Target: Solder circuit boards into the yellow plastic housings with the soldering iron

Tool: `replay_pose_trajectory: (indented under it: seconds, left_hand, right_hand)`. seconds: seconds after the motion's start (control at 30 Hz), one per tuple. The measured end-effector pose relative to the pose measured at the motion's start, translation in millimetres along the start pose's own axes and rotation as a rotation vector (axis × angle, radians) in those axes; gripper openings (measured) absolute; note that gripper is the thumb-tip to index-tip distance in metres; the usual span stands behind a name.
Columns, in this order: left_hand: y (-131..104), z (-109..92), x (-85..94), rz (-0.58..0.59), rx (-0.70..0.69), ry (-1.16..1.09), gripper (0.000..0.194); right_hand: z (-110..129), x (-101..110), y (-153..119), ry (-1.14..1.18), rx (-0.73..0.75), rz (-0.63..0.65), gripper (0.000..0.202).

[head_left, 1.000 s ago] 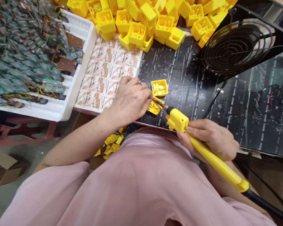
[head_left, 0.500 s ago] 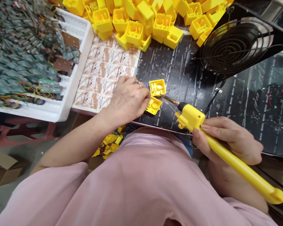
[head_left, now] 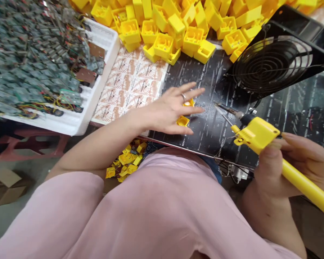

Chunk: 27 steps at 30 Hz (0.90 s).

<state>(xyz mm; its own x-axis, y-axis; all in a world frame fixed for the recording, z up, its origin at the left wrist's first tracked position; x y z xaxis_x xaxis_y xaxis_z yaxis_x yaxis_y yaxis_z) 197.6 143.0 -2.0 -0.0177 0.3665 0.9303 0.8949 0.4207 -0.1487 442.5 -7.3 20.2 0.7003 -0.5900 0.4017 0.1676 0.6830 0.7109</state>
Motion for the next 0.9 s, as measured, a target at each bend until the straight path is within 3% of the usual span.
replay_pose_trajectory:
  seconds: [0.07,0.13,0.23,0.3,0.37,0.4,0.5,0.63,0.73,0.83,0.9]
  left_hand:
    - [3,-1,-16.9,0.117,-0.010,0.037,0.048]
    - [-16,1,-19.2,0.130,-0.010,0.041,0.040]
    - [-80,5,-3.2,0.107,0.008,-0.016,0.026]
    - [-124,7,7.6,0.177,-0.004,-0.131,0.025]
    - [-150,14,17.6,0.233,0.002,-0.245,0.026]
    - [-152,23,23.4,0.219,0.035,-0.264,0.028]
    - [-116,67,46.1,-0.003,0.233,-0.121,0.035]
    - [-1,134,70.4,-0.278,0.377,0.061,0.067]
    - [71,186,81.3,-0.464,0.541,0.012,0.056]
    - [107,211,75.4,-0.486,0.553,-0.031,0.049]
    - [110,204,65.1,-0.397,0.496,-0.014,0.047]
  right_hand:
    - [-1,-3,-1,0.016,-0.003,0.016,0.040]
    - [-4,-7,-2,0.028,-0.013,0.065,0.042]
    - [-6,-13,-4,-0.011,0.018,0.130,0.039]
    - [-8,-15,-3,-0.041,0.030,0.153,0.035]
    - [-9,-15,-2,-0.049,0.035,0.156,0.034]
    - [-9,-15,0,-0.049,0.031,0.146,0.033]
    - [-9,-12,2,-0.061,0.011,0.106,0.030]
    - [-6,-9,1,-0.078,-0.013,0.105,0.039]
    - [-5,-4,0,-0.096,-0.007,0.106,0.044]
    - [-9,1,3,-0.111,0.007,0.097,0.043]
    - [-13,1,7,-0.121,0.016,0.102,0.044]
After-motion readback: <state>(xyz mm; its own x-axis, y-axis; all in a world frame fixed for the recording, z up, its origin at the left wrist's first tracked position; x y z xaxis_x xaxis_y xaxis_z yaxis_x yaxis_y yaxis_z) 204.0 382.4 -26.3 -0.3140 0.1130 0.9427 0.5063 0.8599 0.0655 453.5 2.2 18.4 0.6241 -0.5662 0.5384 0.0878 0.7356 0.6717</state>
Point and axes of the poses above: each hand's wrist, its own y-axis towards the middle knuckle, its own x-axis out of the back of the hand, z = x × y, the point moved 7 cm from there along y, towards the middle knuckle, and after that the axes turned 14 degrees about z, right-handed, at the moved point
